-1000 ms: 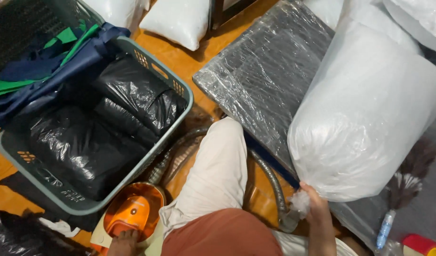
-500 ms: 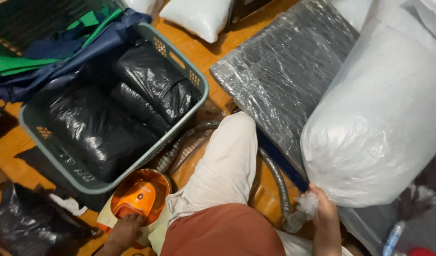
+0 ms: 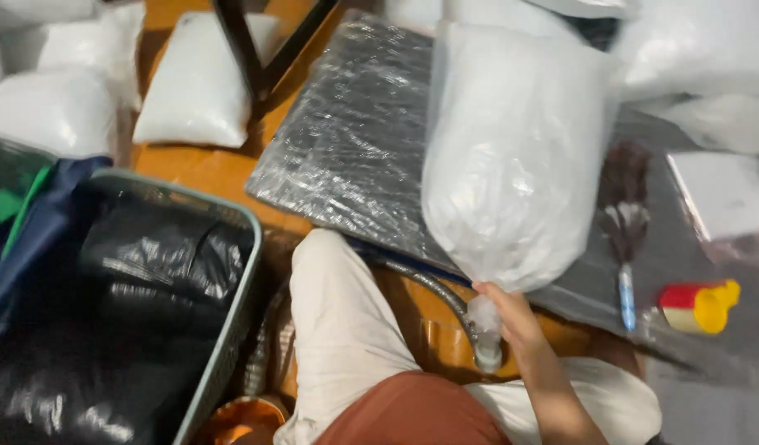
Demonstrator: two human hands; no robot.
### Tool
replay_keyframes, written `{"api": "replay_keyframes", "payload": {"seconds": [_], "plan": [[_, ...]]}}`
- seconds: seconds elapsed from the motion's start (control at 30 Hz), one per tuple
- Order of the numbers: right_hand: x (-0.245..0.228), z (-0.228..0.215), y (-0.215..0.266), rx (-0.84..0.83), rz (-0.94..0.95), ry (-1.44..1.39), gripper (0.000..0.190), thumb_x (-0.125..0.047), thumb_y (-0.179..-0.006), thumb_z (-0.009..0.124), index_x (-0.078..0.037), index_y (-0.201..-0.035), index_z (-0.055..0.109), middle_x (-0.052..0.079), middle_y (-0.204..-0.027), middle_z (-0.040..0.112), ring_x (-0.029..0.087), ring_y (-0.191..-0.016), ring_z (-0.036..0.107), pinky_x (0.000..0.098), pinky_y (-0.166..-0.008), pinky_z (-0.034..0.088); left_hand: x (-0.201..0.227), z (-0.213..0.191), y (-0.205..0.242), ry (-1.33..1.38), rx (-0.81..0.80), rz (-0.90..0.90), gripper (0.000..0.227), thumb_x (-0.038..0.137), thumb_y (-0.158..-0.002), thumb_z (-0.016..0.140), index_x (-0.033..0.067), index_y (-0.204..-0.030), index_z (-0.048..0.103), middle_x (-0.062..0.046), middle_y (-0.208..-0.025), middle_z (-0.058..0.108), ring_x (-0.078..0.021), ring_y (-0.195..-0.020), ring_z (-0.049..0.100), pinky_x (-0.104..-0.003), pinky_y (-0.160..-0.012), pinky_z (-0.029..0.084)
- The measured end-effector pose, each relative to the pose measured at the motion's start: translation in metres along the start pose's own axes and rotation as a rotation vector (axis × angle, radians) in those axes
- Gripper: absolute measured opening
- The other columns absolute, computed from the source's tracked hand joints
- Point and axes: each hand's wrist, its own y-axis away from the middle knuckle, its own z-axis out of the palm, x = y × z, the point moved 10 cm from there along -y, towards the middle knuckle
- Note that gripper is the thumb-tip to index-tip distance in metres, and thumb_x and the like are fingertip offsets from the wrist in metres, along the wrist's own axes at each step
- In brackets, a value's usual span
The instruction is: Vacuuming air out of a pillow inside a plastic bag to compress it and then sealing it with tape.
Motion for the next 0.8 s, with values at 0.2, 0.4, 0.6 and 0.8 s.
{"api": "replay_keyframes", "payload": {"seconds": [0.2, 0.4, 0.6, 0.8], "plan": [[-0.053, 0.047, 0.086, 0.091, -0.022, 0.019, 0.086, -0.017, -0.071, 0.089, 0.009, -0.143, 0.051, 0.017, -0.121, 0.061, 0.026, -0.104, 0.061, 0.0459, -0.085, 0.054, 0.062, -0.215, -0.035, -0.019, -0.059, 0.008, 0.06, 0.075, -0.084, 0.042, 0.0295, -0.1, 0.077, -0.001, -0.104, 0.079, -0.0226, -0.105, 0.076, -0.039, -0.091, 0.061], [-0.036, 0.042, 0.085, 0.107, -0.034, -0.06, 0.08, -0.012, -0.069, 0.088, 0.012, -0.138, 0.055, 0.02, -0.117, 0.064, 0.027, -0.103, 0.063, 0.0468, -0.084, 0.054, 0.208, -0.464, 0.024, 0.429, 0.804, 0.279, 0.037, 0.052, -0.095, 0.062, 0.0182, -0.108, 0.069, -0.002, -0.095, 0.069, -0.0244, -0.095, 0.073, -0.036, -0.079, 0.06], [0.002, 0.035, 0.054, 0.058, -0.066, -0.027, 0.098, -0.017, -0.071, 0.089, 0.009, -0.152, 0.041, 0.028, -0.143, 0.054, 0.037, -0.126, 0.059, 0.0514, -0.1, 0.051, 0.406, -0.606, 0.081, 0.445, 1.163, 0.982, 0.046, 0.041, -0.089, 0.077, 0.0041, -0.115, 0.069, -0.02, -0.118, 0.066, -0.04, -0.119, 0.063, -0.049, -0.1, 0.049], [0.002, 0.028, 0.054, 0.135, -0.086, 0.033, 0.095, -0.02, -0.065, 0.094, 0.01, -0.144, 0.051, 0.029, -0.136, 0.06, 0.037, -0.124, 0.062, 0.05, -0.097, 0.053, 0.521, -0.656, 0.001, 0.32, 0.817, 0.819, 0.085, 0.065, -0.096, 0.05, -0.0002, -0.15, 0.048, -0.028, -0.161, 0.035, -0.0409, -0.155, 0.022, -0.062, -0.124, 0.008]]}}
